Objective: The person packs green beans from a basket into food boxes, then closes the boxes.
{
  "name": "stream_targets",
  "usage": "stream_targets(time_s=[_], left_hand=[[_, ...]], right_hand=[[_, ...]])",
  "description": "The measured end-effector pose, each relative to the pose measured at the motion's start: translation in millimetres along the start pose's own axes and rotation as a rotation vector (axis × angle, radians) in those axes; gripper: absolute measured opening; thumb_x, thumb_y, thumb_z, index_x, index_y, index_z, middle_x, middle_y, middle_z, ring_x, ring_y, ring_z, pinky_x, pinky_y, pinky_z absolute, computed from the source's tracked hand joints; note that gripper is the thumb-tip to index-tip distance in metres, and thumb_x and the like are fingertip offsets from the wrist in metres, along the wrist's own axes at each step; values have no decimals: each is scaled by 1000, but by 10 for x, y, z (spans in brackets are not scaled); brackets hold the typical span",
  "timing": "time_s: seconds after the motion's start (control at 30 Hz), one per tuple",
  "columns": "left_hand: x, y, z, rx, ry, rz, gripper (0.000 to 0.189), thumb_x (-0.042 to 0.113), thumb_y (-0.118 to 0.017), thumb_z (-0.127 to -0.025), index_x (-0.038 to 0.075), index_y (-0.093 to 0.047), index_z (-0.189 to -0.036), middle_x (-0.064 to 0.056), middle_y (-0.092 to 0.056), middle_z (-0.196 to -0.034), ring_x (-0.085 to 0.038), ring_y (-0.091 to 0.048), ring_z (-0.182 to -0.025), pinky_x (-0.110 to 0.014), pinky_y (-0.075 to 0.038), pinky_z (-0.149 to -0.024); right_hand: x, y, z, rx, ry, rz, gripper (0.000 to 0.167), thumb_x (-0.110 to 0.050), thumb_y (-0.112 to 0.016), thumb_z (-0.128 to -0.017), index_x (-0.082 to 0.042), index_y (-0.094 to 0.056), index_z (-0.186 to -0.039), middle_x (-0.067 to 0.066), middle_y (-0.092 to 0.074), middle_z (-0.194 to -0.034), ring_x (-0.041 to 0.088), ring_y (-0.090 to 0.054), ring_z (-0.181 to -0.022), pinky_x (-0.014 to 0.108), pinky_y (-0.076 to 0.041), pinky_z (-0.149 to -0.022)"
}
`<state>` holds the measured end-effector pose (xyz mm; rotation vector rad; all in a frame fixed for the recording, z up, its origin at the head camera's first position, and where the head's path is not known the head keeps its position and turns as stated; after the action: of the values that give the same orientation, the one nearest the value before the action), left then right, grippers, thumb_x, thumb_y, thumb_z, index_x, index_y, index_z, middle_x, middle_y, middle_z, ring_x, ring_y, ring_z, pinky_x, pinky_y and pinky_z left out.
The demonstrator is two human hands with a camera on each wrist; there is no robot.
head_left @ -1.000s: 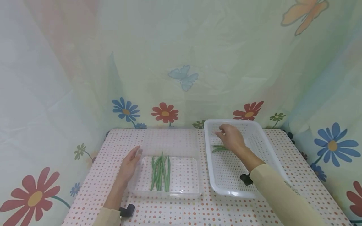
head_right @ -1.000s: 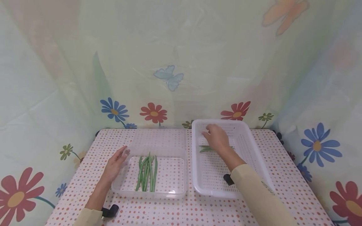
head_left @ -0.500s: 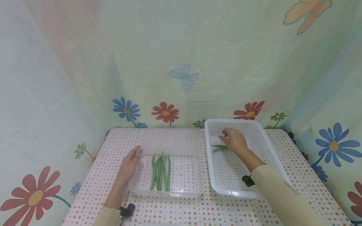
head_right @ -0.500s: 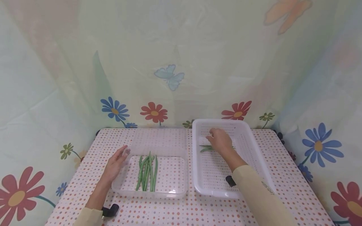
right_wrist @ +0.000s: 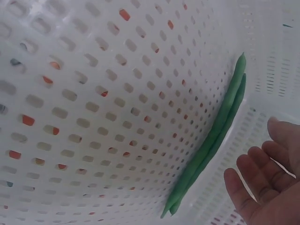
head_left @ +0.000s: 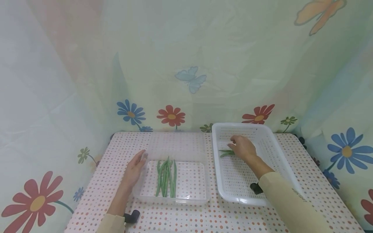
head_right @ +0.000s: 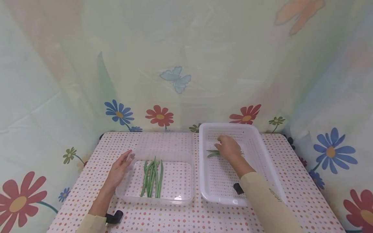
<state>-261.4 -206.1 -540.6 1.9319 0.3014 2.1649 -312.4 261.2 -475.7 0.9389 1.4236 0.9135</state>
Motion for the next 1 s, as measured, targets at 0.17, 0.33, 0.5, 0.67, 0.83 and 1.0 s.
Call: stream_targets(time_s=[0.17, 0.33, 0.5, 0.67, 0.83, 1.0], left_hand=[[9, -2, 16, 0, -2, -2, 51, 36, -43, -112, 28, -36, -162, 3, -30, -172, -23, -21, -162, -51, -21, -132], [17, -5, 25, -1, -3, 3, 51, 36, -43, -112, 27, -35, -162, 3, -31, -171, -23, -22, -161, -51, -21, -132], [22, -6, 36, -1, -2, -2, 51, 36, -42, -112, 28, -35, -162, 3, -31, -171, -23, -22, -161, -51, -21, -132], [22, -1, 32, -2, -1, -10, 51, 37, -42, -112, 29, -35, -162, 3, -30, -172, -23, -21, -162, -51, -21, -132], [23, 4, 18, -6, -8, -13, 51, 37, -42, -112, 29, -35, -162, 3, -28, -172, -23, -20, -162, -52, -20, -132], [20, 4, 21, -6, -5, -13, 52, 37, -42, -112, 28, -35, -162, 3, -28, -172, -22, -20, -162, -52, -20, -132]], right_hand=[[42, -41, 13, -44, -19, -18, 42, -18, -67, -102, 3, -60, -138, 28, -63, -136, 47, -60, -126, 66, -51, -105], [92, -117, 22, -147, -6, -47, 48, -19, -70, -100, 2, -59, -141, 28, -57, -145, 50, -51, -137, 69, -42, -114], [136, -153, 11, -189, 1, -11, 43, -18, -72, -98, 3, -64, -135, 28, -62, -138, 49, -56, -131, 66, -46, -112], [180, -167, -3, -221, -29, 1, 37, -15, -73, -96, 3, -69, -127, 25, -68, -127, 41, -66, -115, 62, -53, -104], [166, -148, -1, -215, -23, 14, 29, -9, -69, -95, 1, -72, -123, 22, -71, -119, 34, -66, -100, 61, -55, -97], [154, -133, 0, -209, -22, 19, 26, -6, -68, -95, 0, -73, -119, 20, -72, -116, 31, -65, -97, 58, -56, -95]])
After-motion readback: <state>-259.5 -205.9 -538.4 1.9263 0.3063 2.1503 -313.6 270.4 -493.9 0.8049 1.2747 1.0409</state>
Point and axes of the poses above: each hand's wrist, its own z-axis away from the middle knuckle, its own y-axis out of the back of the hand, x = y × z, the point moved 3 cm from there along -z, towards the middle knuckle
